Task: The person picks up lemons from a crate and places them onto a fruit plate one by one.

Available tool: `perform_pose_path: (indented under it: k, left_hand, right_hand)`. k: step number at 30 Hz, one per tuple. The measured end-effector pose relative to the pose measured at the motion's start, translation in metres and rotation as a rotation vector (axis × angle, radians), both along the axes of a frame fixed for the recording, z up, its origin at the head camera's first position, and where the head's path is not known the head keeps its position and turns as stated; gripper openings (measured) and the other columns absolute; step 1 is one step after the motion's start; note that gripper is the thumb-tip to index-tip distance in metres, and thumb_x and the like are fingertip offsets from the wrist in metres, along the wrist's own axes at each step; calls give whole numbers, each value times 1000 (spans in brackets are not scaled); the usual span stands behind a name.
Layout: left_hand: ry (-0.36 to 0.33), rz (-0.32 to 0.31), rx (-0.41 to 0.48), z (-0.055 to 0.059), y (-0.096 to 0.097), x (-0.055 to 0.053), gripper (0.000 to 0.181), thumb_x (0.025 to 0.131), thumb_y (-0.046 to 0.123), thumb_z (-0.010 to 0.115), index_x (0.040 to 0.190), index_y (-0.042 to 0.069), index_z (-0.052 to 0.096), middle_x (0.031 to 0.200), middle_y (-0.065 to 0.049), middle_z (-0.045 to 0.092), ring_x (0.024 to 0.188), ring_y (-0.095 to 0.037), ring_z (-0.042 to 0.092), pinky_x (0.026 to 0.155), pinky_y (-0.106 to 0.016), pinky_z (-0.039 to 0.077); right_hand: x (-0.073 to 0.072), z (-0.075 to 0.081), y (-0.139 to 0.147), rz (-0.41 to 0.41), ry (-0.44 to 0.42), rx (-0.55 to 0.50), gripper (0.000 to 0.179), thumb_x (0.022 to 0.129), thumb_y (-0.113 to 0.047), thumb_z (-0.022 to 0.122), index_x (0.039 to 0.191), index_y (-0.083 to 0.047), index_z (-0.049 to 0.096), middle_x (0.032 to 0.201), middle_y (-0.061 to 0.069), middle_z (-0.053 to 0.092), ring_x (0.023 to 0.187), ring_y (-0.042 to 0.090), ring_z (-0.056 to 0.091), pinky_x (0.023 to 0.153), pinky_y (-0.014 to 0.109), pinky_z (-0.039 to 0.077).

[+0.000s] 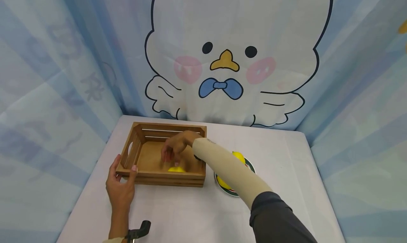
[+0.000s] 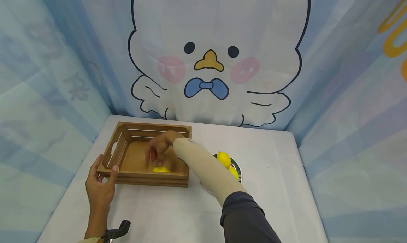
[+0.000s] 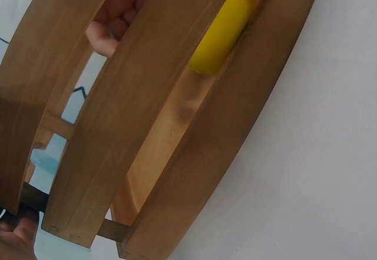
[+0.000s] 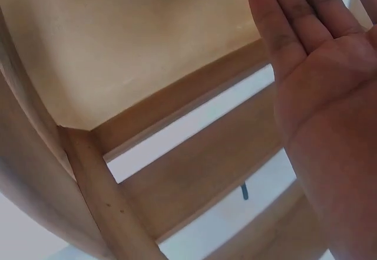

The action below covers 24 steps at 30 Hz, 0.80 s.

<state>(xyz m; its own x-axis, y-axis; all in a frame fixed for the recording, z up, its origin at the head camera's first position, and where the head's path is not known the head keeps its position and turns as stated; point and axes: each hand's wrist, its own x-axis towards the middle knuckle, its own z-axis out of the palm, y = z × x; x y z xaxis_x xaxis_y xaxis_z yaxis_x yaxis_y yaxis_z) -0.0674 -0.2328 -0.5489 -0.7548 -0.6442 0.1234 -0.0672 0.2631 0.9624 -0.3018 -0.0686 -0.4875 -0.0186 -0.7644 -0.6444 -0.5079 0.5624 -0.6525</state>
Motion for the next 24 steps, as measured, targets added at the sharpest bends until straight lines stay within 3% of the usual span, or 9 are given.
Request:
perform_pose_path:
  k: [7, 15, 21, 24]
  left_hand:
    - [0, 5, 7, -1, 1, -1, 69, 97, 19, 79, 159, 22, 50, 166, 1, 48, 156, -21, 40, 123, -33, 37]
    - [6, -5, 21, -3, 1, -1, 70, 97, 18, 78, 160, 23, 49, 166, -1, 48, 156, -21, 40, 123, -28, 35]
    - [14, -7, 22, -4, 1, -1, 70, 97, 18, 78, 160, 25, 49, 166, -2, 48, 156, -20, 39, 122, -26, 35]
    - [15, -4, 21, -3, 1, 0, 70, 97, 19, 79, 160, 24, 50, 166, -1, 48, 156, -21, 39, 123, -28, 35]
  right_hand:
    - [7, -11, -4, -24, -24, 36, 58, 82, 7, 86, 135, -11, 71, 136, 11, 69, 129, 26, 64, 100, 21, 53]
    - [16, -22, -5, -44, 6, 119, 56, 79, 1, 90, 127, -22, 75, 133, 1, 70, 129, 19, 60, 105, 26, 49]
    - [23, -29, -3, -112, 27, 149, 53, 79, 9, 86, 115, -29, 78, 121, -10, 69, 118, 6, 55, 111, 26, 44]
    - [25, -30, -1, -98, 32, 150, 49, 80, 12, 83, 110, -27, 77, 110, -10, 64, 111, 6, 51, 103, 25, 45]
